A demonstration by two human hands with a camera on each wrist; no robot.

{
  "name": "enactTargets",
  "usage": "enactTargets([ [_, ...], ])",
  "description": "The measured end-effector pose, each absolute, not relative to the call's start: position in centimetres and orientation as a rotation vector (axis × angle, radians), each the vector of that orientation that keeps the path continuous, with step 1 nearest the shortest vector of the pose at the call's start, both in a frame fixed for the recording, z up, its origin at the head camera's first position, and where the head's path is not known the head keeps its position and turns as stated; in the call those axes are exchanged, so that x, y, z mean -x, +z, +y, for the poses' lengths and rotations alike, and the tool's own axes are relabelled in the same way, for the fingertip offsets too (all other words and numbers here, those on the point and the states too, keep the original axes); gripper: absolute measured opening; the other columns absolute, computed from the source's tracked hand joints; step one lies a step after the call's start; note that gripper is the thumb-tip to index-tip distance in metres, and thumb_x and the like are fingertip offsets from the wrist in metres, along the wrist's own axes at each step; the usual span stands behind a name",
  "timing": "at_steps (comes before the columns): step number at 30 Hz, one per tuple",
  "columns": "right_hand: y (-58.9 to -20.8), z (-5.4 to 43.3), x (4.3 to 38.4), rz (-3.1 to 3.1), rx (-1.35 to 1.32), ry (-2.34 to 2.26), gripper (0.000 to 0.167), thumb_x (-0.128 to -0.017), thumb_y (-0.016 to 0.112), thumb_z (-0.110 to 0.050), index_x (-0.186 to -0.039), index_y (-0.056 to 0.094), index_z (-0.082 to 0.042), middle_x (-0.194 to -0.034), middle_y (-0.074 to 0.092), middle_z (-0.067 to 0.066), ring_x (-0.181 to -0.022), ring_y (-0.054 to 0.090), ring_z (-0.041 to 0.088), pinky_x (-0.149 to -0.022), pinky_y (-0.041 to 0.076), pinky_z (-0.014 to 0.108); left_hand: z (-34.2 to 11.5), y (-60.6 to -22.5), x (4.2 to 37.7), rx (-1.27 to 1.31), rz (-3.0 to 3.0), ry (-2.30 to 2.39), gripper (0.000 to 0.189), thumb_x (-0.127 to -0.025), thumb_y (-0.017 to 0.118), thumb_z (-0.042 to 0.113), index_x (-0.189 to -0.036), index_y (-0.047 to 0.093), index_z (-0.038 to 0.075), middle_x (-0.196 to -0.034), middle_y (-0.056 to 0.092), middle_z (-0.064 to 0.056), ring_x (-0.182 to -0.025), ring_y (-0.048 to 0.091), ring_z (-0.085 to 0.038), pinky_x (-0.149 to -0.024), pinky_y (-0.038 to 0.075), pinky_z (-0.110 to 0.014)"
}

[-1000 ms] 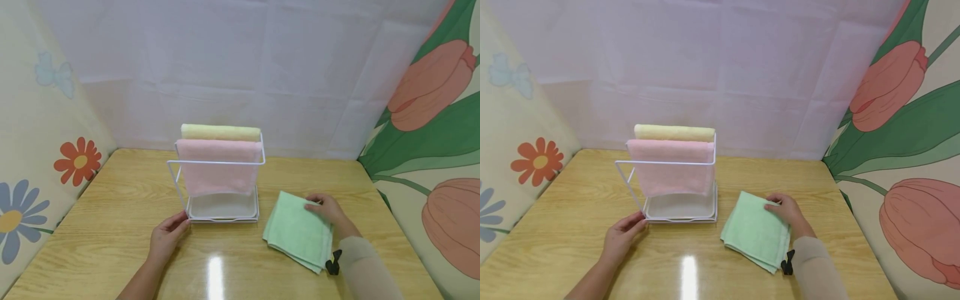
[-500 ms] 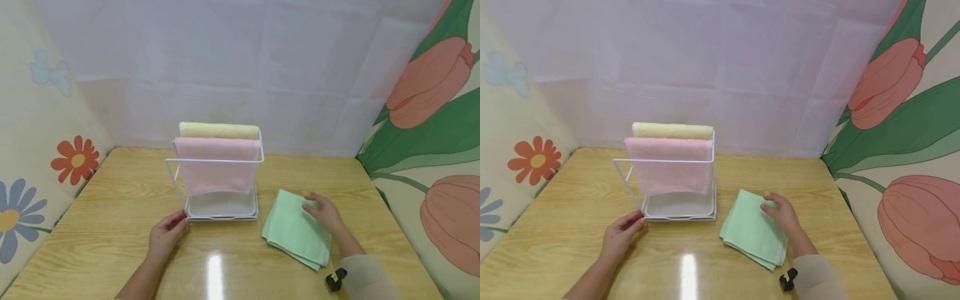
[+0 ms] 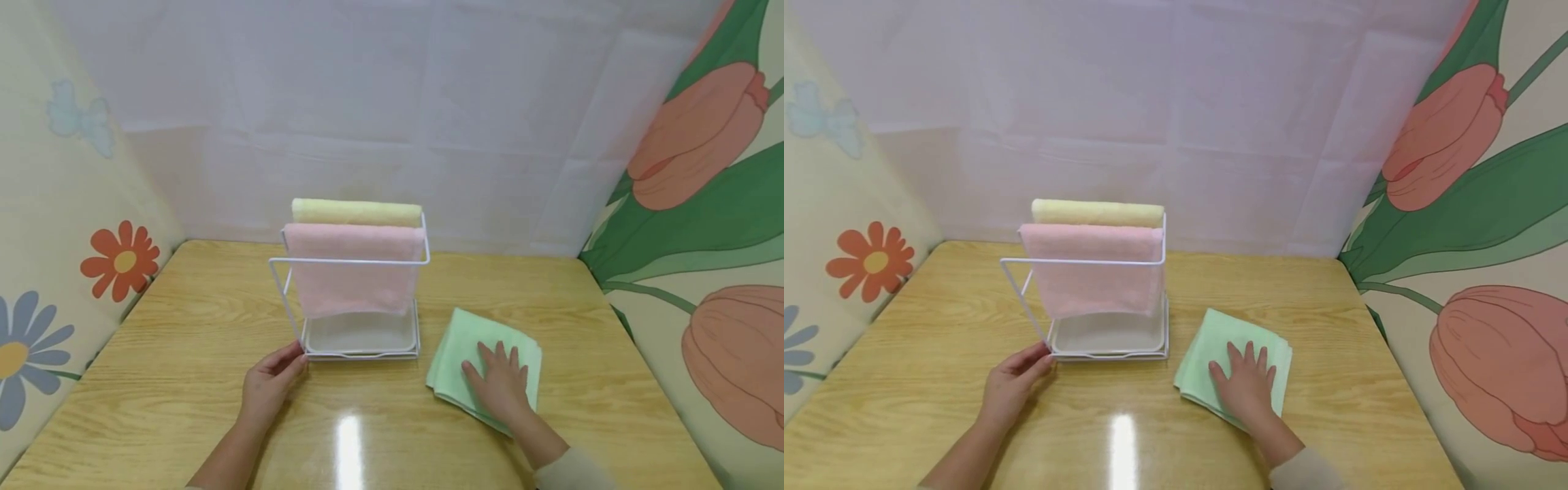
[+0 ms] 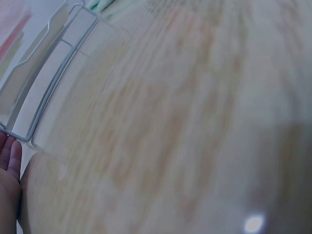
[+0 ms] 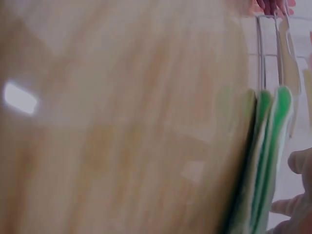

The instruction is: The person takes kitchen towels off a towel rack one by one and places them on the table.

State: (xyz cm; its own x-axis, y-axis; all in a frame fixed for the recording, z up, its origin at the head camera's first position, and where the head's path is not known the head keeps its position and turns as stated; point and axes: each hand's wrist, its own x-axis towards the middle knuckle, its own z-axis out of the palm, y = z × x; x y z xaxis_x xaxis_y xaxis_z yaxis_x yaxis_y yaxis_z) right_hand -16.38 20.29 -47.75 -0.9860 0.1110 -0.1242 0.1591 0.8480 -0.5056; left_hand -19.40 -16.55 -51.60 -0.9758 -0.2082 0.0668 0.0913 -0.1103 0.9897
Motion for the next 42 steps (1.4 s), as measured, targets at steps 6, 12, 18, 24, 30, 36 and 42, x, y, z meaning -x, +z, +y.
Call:
enactTargets([
  [6, -49.0, 20.1, 16.4, 2.873, -0.239, -0.735, 0.081, -0.094, 0.049, -0.062, -0.154, 0.03, -0.01, -0.16, 0.009, 0.029, -0.146, -0.004, 0.054, -0.112, -0.004, 0.079, -16.6, -51.8, 19.5, -0.119, -1.963, -2.183, 0.022, -0.084, 0.071, -0.006, -0.105, 0.074, 0.001, -0.087, 0.074, 0.019, -0.082, 0.068, 0.005, -0.072, 0.059, -0.011],
  [12, -49.6, 22.2, 17.3, 2.883, -0.084, -0.657, 0.085, -0.091, 0.054, -0.063, -0.154, 0.028, -0.012, -0.161, 0.009, 0.026, -0.147, -0.002, 0.052, -0.114, -0.002, 0.078, -16.6, -51.9, 19.6, -0.121, -1.948, -2.198, 0.023, -0.084, 0.071, -0.007, -0.101, 0.076, 0.008, -0.088, 0.074, 0.018, -0.082, 0.069, 0.004, -0.072, 0.06, -0.013],
  [18, -49.5, 25.0, 18.4, 2.88, 0.072, -0.578, 0.082, -0.092, 0.055, -0.06, -0.155, 0.029, -0.014, -0.162, 0.01, 0.025, -0.148, -0.003, 0.05, -0.116, 0.0, 0.076, -16.7, -51.9, 19.5, -0.104, -1.935, -2.2, 0.025, -0.084, 0.07, -0.009, -0.099, 0.076, 0.01, -0.088, 0.074, 0.018, -0.081, 0.069, 0.003, -0.072, 0.06, -0.013],
  [24, -48.9, 27.3, 19.2, 2.882, 0.132, -0.56, 0.082, -0.092, 0.056, -0.06, -0.154, 0.029, -0.014, -0.161, 0.012, 0.025, -0.147, -0.001, 0.052, -0.116, -0.001, 0.076, -16.7, -51.8, 19.5, -0.126, -1.968, -2.189, 0.022, -0.084, 0.072, -0.006, -0.105, 0.073, 0.001, -0.089, 0.074, 0.019, -0.083, 0.069, 0.003, -0.073, 0.06, -0.013],
  [30, -48.3, 29.6, 19.8, 2.875, 0.162, -0.553, 0.081, -0.092, 0.058, -0.057, -0.153, 0.032, -0.011, -0.16, 0.015, 0.028, -0.145, 0.002, 0.056, -0.114, 0.002, 0.077, -16.6, -51.8, 19.5, -0.142, -1.997, -2.172, 0.029, -0.084, 0.073, -0.004, -0.111, 0.066, -0.011, -0.089, 0.073, 0.02, -0.085, 0.068, 0.004, -0.075, 0.059, -0.012],
  [36, -47.3, 29.8, 19.6, 2.861, 0.059, -0.544, 0.082, -0.091, 0.061, -0.053, -0.152, 0.032, -0.006, -0.157, 0.015, 0.033, -0.142, 0.005, 0.061, -0.113, 0.008, 0.079, -16.6, -51.8, 19.4, -0.142, -2.002, -2.175, 0.03, -0.084, 0.073, -0.004, -0.112, 0.065, -0.012, -0.09, 0.073, 0.02, -0.085, 0.068, 0.004, -0.075, 0.059, -0.012],
  [42, -46.5, 26.5, 17.8, 2.864, -0.121, -0.632, 0.074, -0.098, 0.052, -0.049, -0.152, 0.031, -0.004, -0.157, 0.012, 0.034, -0.142, 0.006, 0.06, -0.112, 0.01, 0.08, -16.6, -51.7, 19.5, -0.139, -2.009, -2.153, 0.029, -0.084, 0.072, -0.004, -0.111, 0.065, -0.012, -0.091, 0.073, 0.021, -0.085, 0.068, 0.005, -0.075, 0.059, -0.012],
])
